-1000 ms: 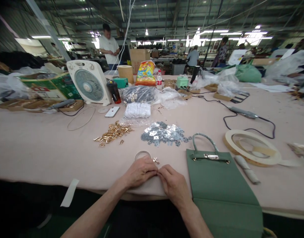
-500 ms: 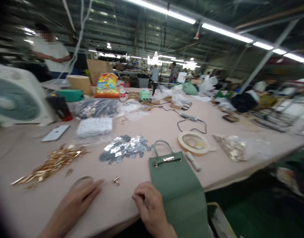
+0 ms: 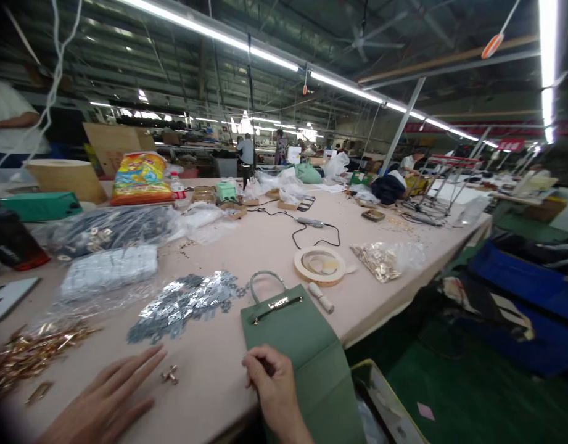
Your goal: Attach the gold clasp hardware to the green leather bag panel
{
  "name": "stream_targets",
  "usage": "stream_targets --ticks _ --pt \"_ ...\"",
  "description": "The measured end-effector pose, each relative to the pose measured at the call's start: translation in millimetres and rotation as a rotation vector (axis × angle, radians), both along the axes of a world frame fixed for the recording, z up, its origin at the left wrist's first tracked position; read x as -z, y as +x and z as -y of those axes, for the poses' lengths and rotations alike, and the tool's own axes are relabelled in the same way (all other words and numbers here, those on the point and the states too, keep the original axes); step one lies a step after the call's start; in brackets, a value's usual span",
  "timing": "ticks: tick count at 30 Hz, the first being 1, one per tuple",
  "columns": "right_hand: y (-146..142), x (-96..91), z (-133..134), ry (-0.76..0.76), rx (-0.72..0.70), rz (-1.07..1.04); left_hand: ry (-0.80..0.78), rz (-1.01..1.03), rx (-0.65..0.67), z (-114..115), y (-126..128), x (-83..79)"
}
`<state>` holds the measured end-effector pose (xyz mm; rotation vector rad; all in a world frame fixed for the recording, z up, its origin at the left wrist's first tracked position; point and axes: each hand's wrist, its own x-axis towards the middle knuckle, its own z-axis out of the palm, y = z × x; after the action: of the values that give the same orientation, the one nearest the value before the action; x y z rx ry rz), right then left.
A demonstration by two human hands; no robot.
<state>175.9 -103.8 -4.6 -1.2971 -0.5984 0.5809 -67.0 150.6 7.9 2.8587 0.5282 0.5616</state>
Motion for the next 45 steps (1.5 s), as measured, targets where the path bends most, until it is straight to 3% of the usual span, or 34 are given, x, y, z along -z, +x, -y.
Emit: stream_targets --ticks 4,9,12,17,19,22,27,33,45 --pt "9 0.9 8 0.034 0.056 -0.043 -0.201 -0.195 0.164 4 33 -13.6" --pt "39 1.4 33 0.129 0.246 -0.249 -0.35 -0.046 0.24 26 79 -27.0" --pt "57 1.2 47 0.226 0.371 -0.441 -0.519 0.125 0.238 71 129 -34.2" --pt "80 6.0 67 0.32 0.458 -0.585 -1.029 0.312 0.252 166 228 -27.7" --pt "90 8.9 75 0.341 0.473 -0.587 -1.154 0.343 0.281 192 260 -21.5" --pt "103 11.2 86 0.363 0.49 -0.549 -1.251 0.344 0.323 213 292 -13.7" --pt "119 12.3 89 0.346 0.519 -0.492 -1.3 0.331 0.333 224 316 -2.5" --pt "123 23.0 85 0.313 0.547 -0.495 -1.262 0.354 0.254 227 324 11.6" --pt "121 32.7 78 0.252 0.662 -0.386 -1.226 0.386 0.226 225 321 8.0"
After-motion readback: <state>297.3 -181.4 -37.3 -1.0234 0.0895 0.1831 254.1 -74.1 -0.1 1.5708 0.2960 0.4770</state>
